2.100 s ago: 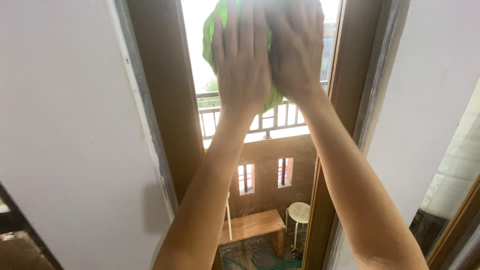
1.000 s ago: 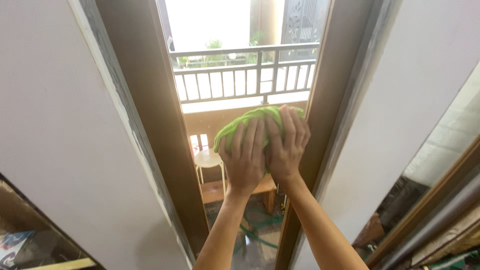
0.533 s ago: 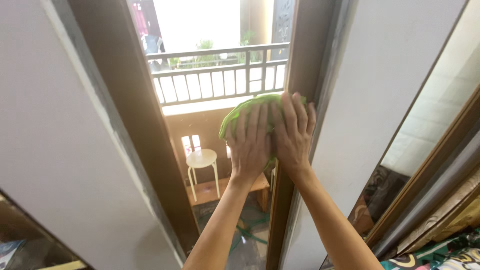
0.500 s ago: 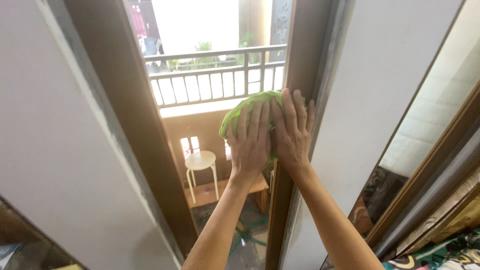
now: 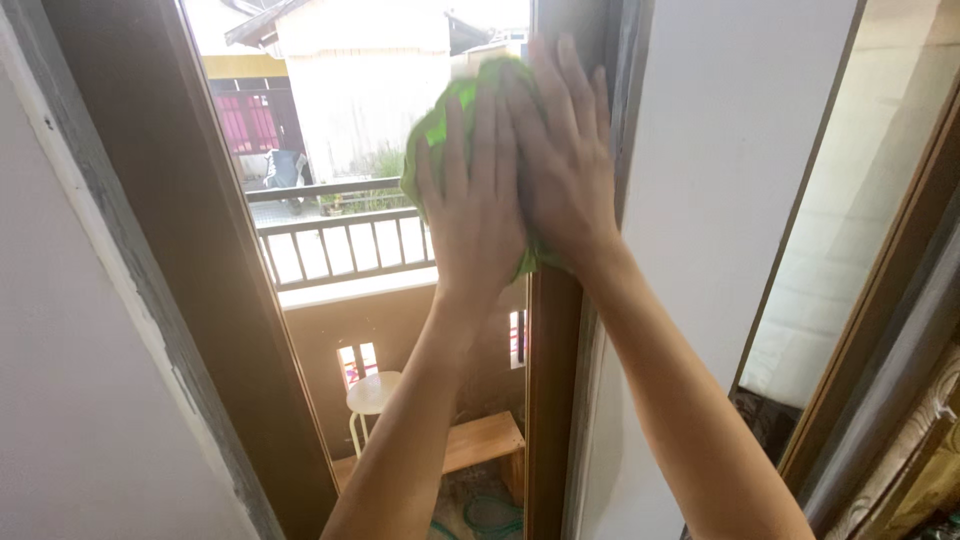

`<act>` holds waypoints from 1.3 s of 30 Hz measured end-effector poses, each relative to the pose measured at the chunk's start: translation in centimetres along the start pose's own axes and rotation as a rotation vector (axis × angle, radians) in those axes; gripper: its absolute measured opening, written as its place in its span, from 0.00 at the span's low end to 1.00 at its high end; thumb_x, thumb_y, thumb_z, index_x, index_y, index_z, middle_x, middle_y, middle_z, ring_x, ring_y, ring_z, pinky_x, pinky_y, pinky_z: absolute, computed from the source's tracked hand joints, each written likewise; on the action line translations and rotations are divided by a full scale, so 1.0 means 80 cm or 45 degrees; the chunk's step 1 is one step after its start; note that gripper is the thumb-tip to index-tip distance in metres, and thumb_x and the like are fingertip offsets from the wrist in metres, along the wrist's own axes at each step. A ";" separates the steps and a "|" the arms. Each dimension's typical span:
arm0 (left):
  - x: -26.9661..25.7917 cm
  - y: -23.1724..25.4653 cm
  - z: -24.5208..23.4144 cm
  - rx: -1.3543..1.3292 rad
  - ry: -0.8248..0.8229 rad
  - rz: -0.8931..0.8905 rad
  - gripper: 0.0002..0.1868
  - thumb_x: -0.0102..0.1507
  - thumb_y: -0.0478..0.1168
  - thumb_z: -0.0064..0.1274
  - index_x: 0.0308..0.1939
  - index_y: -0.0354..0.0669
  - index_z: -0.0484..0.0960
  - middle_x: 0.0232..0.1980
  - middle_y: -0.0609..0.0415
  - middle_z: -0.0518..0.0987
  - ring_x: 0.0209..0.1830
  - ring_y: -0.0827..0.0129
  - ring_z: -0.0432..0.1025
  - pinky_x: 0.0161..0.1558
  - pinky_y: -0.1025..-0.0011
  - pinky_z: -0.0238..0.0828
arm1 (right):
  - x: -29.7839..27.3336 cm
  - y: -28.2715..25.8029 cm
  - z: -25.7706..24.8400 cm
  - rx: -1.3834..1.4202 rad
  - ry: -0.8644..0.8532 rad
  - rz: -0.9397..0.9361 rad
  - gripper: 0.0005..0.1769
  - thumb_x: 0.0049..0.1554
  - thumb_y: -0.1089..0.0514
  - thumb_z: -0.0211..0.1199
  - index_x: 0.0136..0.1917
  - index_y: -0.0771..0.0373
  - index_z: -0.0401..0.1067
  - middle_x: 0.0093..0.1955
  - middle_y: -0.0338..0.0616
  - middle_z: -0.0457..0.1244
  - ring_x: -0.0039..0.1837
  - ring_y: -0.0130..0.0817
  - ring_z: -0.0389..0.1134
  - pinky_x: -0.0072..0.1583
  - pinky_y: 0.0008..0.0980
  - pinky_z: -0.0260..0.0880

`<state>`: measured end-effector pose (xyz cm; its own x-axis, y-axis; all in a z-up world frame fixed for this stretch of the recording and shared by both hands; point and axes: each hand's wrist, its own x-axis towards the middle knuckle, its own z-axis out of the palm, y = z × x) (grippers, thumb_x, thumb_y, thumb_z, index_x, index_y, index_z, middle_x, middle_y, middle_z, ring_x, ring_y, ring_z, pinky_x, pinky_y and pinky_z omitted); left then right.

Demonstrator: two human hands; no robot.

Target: The person sprays a cleaning solution onto a vertical window frame and wipes it with a green cloth. They repeat this process, moving from the top to the bottom of the frame and then cleaning the adjacent glass pane.

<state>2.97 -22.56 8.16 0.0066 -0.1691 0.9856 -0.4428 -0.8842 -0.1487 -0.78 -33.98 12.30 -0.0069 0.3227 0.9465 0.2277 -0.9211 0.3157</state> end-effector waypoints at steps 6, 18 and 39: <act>0.072 -0.006 0.015 0.008 0.122 -0.018 0.35 0.65 0.39 0.49 0.77 0.35 0.64 0.78 0.47 0.61 0.82 0.49 0.48 0.81 0.40 0.34 | 0.057 0.037 0.010 0.024 0.172 -0.078 0.21 0.65 0.65 0.57 0.71 0.63 0.69 0.73 0.55 0.57 0.76 0.61 0.53 0.76 0.56 0.57; 0.051 -0.011 0.018 -0.232 0.153 -0.005 0.28 0.68 0.36 0.47 0.74 0.37 0.67 0.74 0.48 0.66 0.80 0.49 0.53 0.83 0.43 0.39 | 0.033 0.022 0.027 -0.060 0.227 0.095 0.15 0.64 0.65 0.58 0.64 0.64 0.72 0.68 0.51 0.60 0.72 0.56 0.59 0.72 0.53 0.63; -0.419 0.034 -0.004 -0.161 -0.577 0.168 0.33 0.68 0.43 0.39 0.79 0.44 0.62 0.83 0.55 0.56 0.83 0.61 0.46 0.75 0.53 0.39 | -0.439 -0.154 0.052 -0.131 -0.111 0.403 0.21 0.66 0.54 0.55 0.69 0.63 0.72 0.80 0.57 0.50 0.83 0.61 0.48 0.81 0.60 0.45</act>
<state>1.26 -19.14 -25.25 0.3206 -0.4737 0.8203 -0.5713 -0.7874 -0.2315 0.70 -33.05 -25.15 0.1327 0.0303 0.9907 0.1054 -0.9943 0.0163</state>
